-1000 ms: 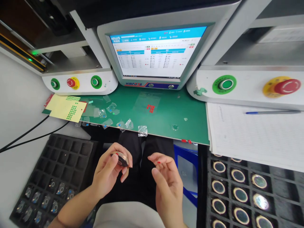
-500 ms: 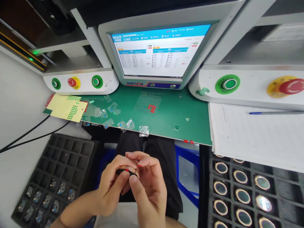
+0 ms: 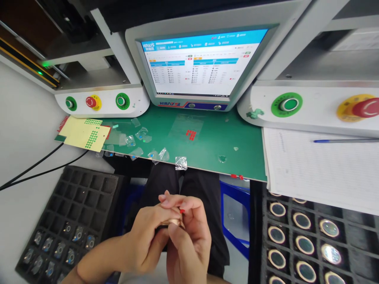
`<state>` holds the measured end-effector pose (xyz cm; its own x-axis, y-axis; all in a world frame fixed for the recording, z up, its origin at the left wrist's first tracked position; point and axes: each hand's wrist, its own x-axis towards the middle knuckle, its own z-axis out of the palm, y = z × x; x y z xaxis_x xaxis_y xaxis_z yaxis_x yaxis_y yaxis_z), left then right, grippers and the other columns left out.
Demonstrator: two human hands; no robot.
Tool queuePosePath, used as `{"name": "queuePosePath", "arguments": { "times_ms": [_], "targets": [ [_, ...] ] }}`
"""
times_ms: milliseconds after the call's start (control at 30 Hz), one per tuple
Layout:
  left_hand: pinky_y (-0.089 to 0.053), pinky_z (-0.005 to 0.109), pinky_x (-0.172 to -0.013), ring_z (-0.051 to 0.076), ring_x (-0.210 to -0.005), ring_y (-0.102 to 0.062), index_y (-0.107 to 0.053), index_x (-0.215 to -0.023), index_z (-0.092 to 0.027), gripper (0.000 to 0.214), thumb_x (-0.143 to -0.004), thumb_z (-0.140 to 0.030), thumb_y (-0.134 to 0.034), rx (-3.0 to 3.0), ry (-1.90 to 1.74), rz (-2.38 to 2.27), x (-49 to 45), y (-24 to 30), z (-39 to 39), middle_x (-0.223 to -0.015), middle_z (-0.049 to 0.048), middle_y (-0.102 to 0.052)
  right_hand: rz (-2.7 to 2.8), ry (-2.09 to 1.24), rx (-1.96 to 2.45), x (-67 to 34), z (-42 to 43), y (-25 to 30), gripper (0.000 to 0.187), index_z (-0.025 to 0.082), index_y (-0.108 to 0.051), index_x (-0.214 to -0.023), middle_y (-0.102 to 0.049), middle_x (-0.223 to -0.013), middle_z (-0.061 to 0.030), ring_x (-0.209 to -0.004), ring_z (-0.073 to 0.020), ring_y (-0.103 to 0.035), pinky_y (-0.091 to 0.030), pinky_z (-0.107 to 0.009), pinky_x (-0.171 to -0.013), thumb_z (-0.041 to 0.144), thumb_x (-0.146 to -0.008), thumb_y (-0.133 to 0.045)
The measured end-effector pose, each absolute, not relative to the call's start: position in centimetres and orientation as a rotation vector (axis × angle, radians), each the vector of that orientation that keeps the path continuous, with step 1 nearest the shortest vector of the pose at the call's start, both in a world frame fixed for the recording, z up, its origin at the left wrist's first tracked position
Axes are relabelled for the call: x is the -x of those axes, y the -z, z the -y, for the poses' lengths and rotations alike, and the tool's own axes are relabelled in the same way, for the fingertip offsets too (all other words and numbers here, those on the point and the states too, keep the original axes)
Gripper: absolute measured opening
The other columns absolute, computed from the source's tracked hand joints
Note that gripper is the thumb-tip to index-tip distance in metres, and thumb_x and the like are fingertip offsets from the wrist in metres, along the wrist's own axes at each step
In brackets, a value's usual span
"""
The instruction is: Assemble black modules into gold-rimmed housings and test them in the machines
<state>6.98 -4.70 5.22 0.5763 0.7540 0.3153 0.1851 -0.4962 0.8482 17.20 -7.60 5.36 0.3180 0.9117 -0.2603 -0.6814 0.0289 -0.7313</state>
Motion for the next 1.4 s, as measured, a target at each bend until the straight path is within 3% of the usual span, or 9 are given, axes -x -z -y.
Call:
{"name": "queuePosePath", "arguments": {
  "times_ms": [133, 333, 600, 800, 867, 1067, 1233, 1300, 1400],
  "targets": [
    [-0.058, 0.032, -0.076, 0.023, -0.081, -0.071, -0.046, -0.12, -0.018, 0.023, -0.099, -0.018, -0.036, -2.071, -0.784, -0.716, -7.0, -5.9, 4.5, -0.093, 0.0117, -0.07, 0.262, -1.201, 0.9, -16.9, 7.7, -5.4, 0.015, 0.027, -0.064, -0.08, -0.07, -0.078, 0.0063, -0.079, -0.0096, -0.069, -0.054, -0.026, -0.09, 0.013, -0.074, -0.065],
    [-0.056, 0.031, -0.068, 0.022, -0.074, -0.07, -0.046, -0.117, -0.019, 0.021, -0.102, -0.022, -0.033, -2.089, -0.756, -0.728, -7.3, -5.3, 4.6, -0.087, 0.0101, -0.069, 0.256, -1.147, 0.94, -16.7, 8.0, -4.9, 0.012, 0.026, -0.06, -0.078, -0.067, -0.077, 0.0048, -0.077, -0.0109, -0.066, -0.054, -0.028, -0.088, 0.014, -0.077, -0.062],
    [-0.048, 0.029, -0.055, 0.019, -0.058, -0.061, -0.048, -0.102, -0.018, 0.021, -0.101, -0.023, -0.028, -2.105, -0.709, -0.747, -8.0, -5.2, 4.6, -0.074, 0.0065, -0.062, 0.151, -1.261, 1.034, -16.9, 9.4, -5.1, 0.011, 0.027, -0.049, -0.079, -0.059, -0.086, 0.0043, -0.089, -0.0141, -0.062, -0.043, -0.038, -0.106, 0.017, -0.083, -0.053],
    [-0.051, 0.029, -0.06, 0.019, -0.065, -0.065, -0.046, -0.105, -0.018, 0.017, -0.1, -0.021, -0.03, -2.048, -0.737, -0.736, -8.4, -4.6, 4.5, -0.082, 0.0082, -0.066, 0.111, -1.362, 0.977, -17.9, 9.2, -5.1, 0.012, 0.031, -0.058, -0.093, -0.057, -0.093, 0.0019, -0.099, -0.0158, -0.061, -0.039, -0.038, -0.111, 0.025, -0.085, -0.052],
    [-0.053, 0.03, -0.065, 0.02, -0.072, -0.068, -0.046, -0.107, -0.019, 0.014, -0.099, -0.019, -0.034, -1.985, -0.746, -0.736, -8.3, -4.4, 4.4, -0.088, 0.0092, -0.068, 0.177, -1.357, 0.962, -18.2, 9.1, -4.6, 0.014, 0.032, -0.061, -0.096, -0.06, -0.096, 0.0004, -0.101, -0.0178, -0.062, -0.042, -0.039, -0.109, 0.03, -0.083, -0.058],
    [-0.056, 0.033, -0.077, 0.022, -0.083, -0.071, -0.048, -0.109, -0.018, 0.015, -0.096, -0.016, -0.039, -1.896, -0.657, -0.721, -7.8, -4.9, 4.0, -0.096, 0.0126, -0.07, 0.202, -1.254, 0.932, -18.1, 8.5, -4.1, 0.013, 0.029, -0.066, -0.09, -0.066, -0.087, 0.003, -0.091, -0.0117, -0.065, -0.051, -0.026, -0.094, 0.027, -0.079, -0.073],
    [-0.054, 0.032, -0.075, 0.022, -0.084, -0.07, -0.051, -0.112, -0.017, 0.019, -0.096, -0.015, -0.041, -1.908, -0.685, -0.774, -7.7, -4.9, 4.0, -0.101, 0.0132, -0.07, 0.175, -1.205, 0.884, -17.2, 7.5, -3.9, 0.012, 0.028, -0.064, -0.086, -0.068, -0.083, 0.0031, -0.084, -0.0124, -0.067, -0.054, -0.032, -0.092, 0.021, -0.078, -0.07],
    [-0.052, 0.029, -0.071, 0.02, -0.081, -0.069, -0.055, -0.108, -0.019, 0.017, -0.098, -0.018, -0.041, -1.796, -0.65, -0.894, -7.8, -4.5, 3.9, -0.099, 0.0104, -0.07, 0.162, -1.235, 0.885, -17.1, 6.9, -3.2, 0.012, 0.027, -0.063, -0.088, -0.069, -0.087, 0.0009, -0.085, -0.015, -0.068, -0.057, -0.032, -0.083, 0.022, -0.079, -0.069],
    [-0.043, 0.022, -0.052, 0.012, -0.057, -0.058, -0.06, -0.098, -0.019, 0.019, -0.101, -0.03, -0.044, -1.581, -0.632, -1.085, -7.9, -4.0, 2.4, -0.083, 0.0036, -0.067, 0.208, -1.253, 0.922, -17.8, 6.0, -1.6, 0.015, 0.024, -0.064, -0.093, -0.071, -0.098, -0.0045, -0.091, -0.0189, -0.068, -0.057, -0.034, -0.079, 0.029, -0.08, -0.071]
  ]
}}
